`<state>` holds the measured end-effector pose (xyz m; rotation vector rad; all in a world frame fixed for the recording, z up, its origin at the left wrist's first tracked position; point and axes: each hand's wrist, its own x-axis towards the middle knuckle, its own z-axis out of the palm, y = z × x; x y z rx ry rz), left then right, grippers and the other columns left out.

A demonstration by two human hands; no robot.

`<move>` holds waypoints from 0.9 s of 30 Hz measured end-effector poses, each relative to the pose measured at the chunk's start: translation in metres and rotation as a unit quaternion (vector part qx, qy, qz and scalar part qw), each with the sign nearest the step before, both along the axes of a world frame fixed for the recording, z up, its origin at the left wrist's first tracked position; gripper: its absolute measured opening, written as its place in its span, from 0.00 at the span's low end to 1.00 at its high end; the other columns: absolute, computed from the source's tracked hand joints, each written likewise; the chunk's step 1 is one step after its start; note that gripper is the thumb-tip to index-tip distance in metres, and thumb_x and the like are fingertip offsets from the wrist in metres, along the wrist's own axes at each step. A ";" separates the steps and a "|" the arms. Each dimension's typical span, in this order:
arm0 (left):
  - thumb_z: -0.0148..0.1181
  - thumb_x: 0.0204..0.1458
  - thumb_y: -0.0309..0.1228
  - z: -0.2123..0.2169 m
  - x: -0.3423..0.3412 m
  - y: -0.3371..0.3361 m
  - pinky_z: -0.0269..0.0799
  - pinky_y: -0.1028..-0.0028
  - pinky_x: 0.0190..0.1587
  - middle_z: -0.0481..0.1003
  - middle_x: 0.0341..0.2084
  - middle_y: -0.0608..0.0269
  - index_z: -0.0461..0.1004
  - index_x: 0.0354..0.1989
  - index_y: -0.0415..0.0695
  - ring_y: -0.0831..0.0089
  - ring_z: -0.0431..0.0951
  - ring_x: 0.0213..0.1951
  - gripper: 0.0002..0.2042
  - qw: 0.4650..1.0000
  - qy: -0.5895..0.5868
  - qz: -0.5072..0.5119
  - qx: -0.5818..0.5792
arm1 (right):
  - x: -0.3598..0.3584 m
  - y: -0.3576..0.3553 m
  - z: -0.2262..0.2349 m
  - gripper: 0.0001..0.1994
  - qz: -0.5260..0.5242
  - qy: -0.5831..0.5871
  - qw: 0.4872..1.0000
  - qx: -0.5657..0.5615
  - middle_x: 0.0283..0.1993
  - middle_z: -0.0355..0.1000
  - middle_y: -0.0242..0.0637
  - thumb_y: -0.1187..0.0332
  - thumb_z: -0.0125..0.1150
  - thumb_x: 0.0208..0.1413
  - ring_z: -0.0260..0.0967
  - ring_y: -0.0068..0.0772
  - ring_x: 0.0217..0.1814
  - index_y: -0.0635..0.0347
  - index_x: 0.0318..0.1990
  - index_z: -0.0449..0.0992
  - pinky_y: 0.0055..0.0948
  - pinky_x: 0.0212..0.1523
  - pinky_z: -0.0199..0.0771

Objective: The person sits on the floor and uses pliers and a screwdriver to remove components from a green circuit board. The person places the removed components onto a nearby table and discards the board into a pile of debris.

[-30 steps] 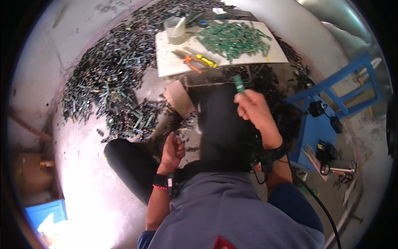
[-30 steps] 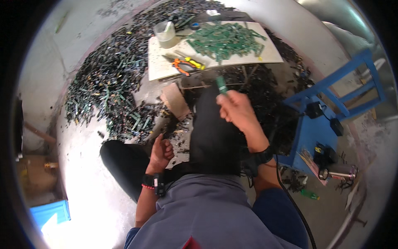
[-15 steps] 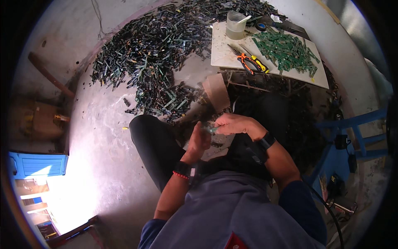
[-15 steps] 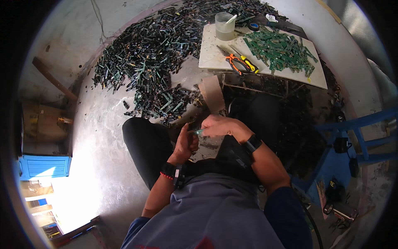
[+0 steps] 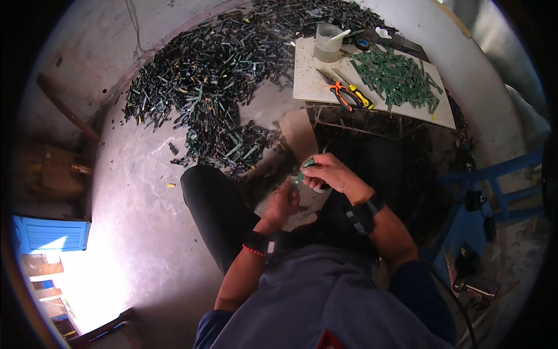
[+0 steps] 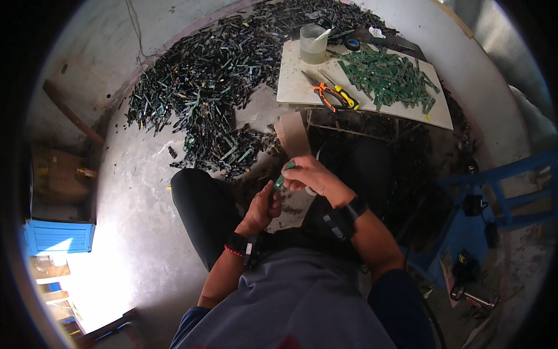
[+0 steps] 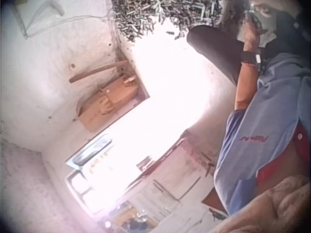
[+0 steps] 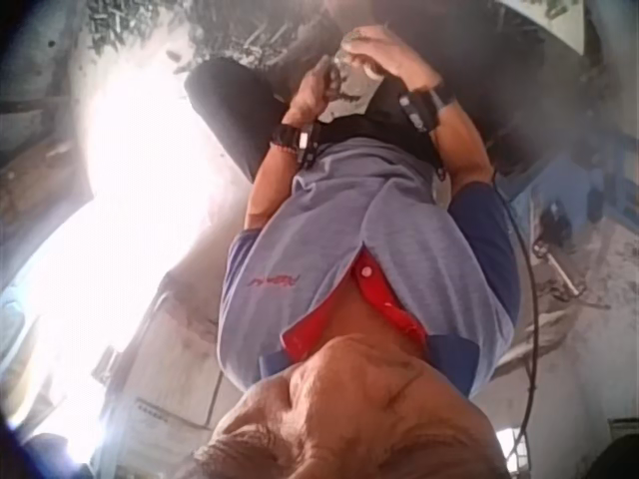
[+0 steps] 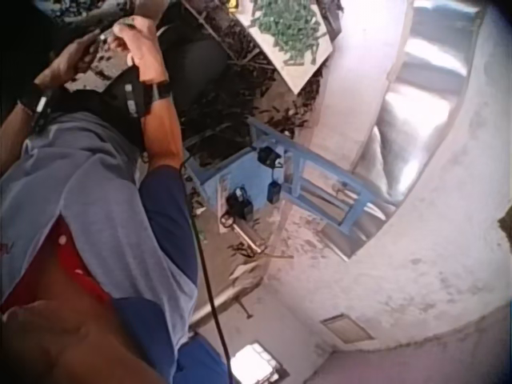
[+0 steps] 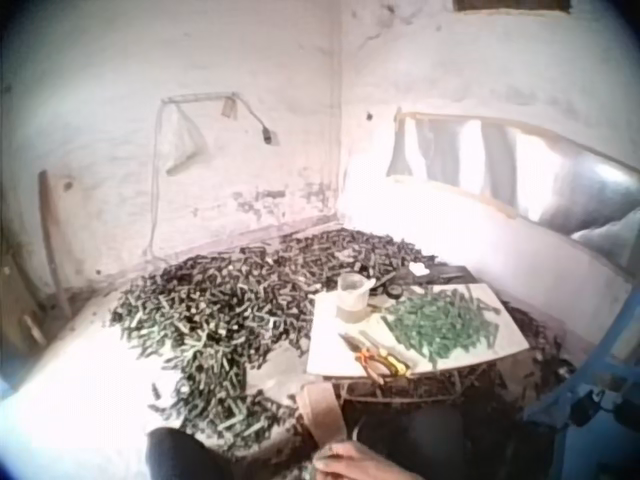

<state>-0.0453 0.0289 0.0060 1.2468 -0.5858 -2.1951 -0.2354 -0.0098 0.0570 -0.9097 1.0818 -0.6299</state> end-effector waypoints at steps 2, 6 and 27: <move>0.38 0.59 0.50 -0.001 0.001 -0.001 0.48 0.77 0.18 0.58 0.14 0.70 0.61 0.22 0.48 0.79 0.53 0.14 0.21 0.999 0.032 0.014 0.032 | 0.005 0.002 -0.002 0.09 -0.005 0.004 1.000 -0.031 0.26 0.72 0.33 0.65 0.58 0.54 0.68 0.19 0.24 0.62 0.34 0.71 0.16 0.24 0.66; 0.38 0.60 0.50 0.001 0.002 0.000 0.47 0.78 0.17 0.57 0.14 0.70 0.60 0.22 0.48 0.79 0.52 0.14 0.20 0.999 0.043 0.013 0.021 | 0.009 0.003 -0.009 0.09 -0.008 0.037 0.998 -0.054 0.26 0.72 0.33 0.64 0.58 0.55 0.67 0.17 0.24 0.62 0.32 0.72 0.16 0.23 0.66; 0.41 0.58 0.54 -0.009 -0.012 0.004 0.42 0.77 0.15 0.53 0.08 0.74 0.54 0.14 0.50 0.82 0.48 0.11 0.26 0.978 -0.147 0.029 -0.146 | 0.016 0.004 -0.020 0.08 -0.018 0.058 0.983 -0.174 0.25 0.72 0.33 0.68 0.56 0.55 0.69 0.19 0.24 0.64 0.34 0.69 0.20 0.26 0.68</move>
